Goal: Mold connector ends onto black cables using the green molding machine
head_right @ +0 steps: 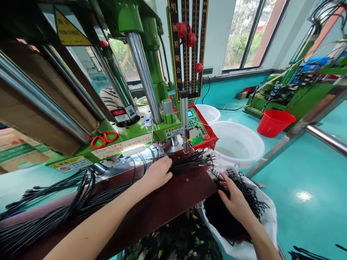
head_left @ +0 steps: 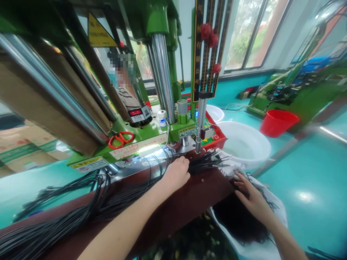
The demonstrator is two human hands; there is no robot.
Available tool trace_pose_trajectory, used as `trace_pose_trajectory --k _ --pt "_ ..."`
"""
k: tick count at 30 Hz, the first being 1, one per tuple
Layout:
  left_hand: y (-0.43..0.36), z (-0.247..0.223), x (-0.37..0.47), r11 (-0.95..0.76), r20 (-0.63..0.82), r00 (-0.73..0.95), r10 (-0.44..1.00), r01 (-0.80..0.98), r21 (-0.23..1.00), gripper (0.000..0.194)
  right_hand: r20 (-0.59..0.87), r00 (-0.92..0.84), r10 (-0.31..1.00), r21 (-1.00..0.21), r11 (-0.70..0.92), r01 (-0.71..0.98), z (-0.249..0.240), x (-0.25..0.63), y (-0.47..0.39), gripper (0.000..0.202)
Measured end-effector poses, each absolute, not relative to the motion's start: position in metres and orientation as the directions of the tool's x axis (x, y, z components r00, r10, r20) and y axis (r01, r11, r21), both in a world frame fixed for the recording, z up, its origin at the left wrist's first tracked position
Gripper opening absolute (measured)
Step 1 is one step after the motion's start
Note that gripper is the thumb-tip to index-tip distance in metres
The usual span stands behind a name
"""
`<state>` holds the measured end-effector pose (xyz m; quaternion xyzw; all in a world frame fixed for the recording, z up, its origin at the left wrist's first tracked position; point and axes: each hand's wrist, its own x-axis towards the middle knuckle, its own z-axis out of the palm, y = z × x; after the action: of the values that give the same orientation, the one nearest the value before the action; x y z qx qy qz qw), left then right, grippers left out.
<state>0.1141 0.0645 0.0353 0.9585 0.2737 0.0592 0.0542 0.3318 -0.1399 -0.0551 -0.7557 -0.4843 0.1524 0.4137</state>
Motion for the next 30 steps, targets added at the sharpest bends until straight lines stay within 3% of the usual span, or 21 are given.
trace_pose_trajectory --k 4,7,9,12,16,18,20,23,25,28,30 --pt "0.074 0.052 0.097 -0.711 0.086 0.805 0.587 0.462 0.530 0.005 0.255 0.527 0.811 -0.831 -0.094 0.548 -0.021 0.297 -0.133 0.037" --pt "0.073 0.056 0.088 -0.636 0.116 0.779 0.616 0.406 0.656 0.011 0.100 0.410 0.907 -0.978 0.013 0.209 -0.004 0.263 -0.117 0.033" --pt "0.062 0.053 0.086 -0.645 0.136 0.781 0.610 0.389 0.658 0.009 0.064 0.320 0.945 -0.988 0.105 -0.113 0.003 0.247 -0.099 0.040" --pt "0.032 0.039 0.085 -0.712 0.104 0.816 0.568 0.425 0.559 0.012 0.095 0.361 0.928 -0.855 0.261 -0.447 0.014 0.240 -0.072 0.045" --pt "-0.014 0.010 0.071 -0.805 -0.049 0.874 0.484 0.466 0.367 0.023 0.048 0.394 0.918 -0.784 0.279 -0.554 0.028 0.247 -0.063 0.029" --pt "-0.028 0.000 0.056 -0.816 -0.134 0.898 0.420 0.438 0.377 0.021 0.039 0.288 0.957 -0.779 0.210 -0.590 0.031 0.247 -0.071 0.026" --pt "-0.036 -0.003 0.039 -0.782 -0.180 0.920 0.347 0.390 0.487 0.012 0.045 0.115 0.992 -0.814 0.103 -0.571 0.030 0.241 -0.082 0.024" --pt "-0.042 -0.001 0.026 -0.527 -0.183 0.949 0.258 0.297 0.796 0.018 0.047 -0.122 0.991 -0.923 -0.004 -0.385 0.025 0.227 -0.092 0.021" --pt "-0.048 0.001 0.031 -0.169 -0.190 0.959 0.212 0.228 0.959 0.029 0.057 -0.265 0.963 -0.973 -0.005 -0.229 0.022 0.218 -0.093 0.022" --pt "-0.063 -0.001 0.057 0.377 -0.218 0.917 0.334 0.082 0.922 0.042 0.024 -0.329 0.944 -0.987 -0.030 -0.159 0.019 0.209 -0.089 0.025" --pt "-0.071 -0.004 0.075 0.536 -0.271 0.823 0.499 -0.048 0.843 0.042 -0.051 -0.222 0.974 -0.981 -0.091 -0.174 0.015 0.208 -0.086 0.024"
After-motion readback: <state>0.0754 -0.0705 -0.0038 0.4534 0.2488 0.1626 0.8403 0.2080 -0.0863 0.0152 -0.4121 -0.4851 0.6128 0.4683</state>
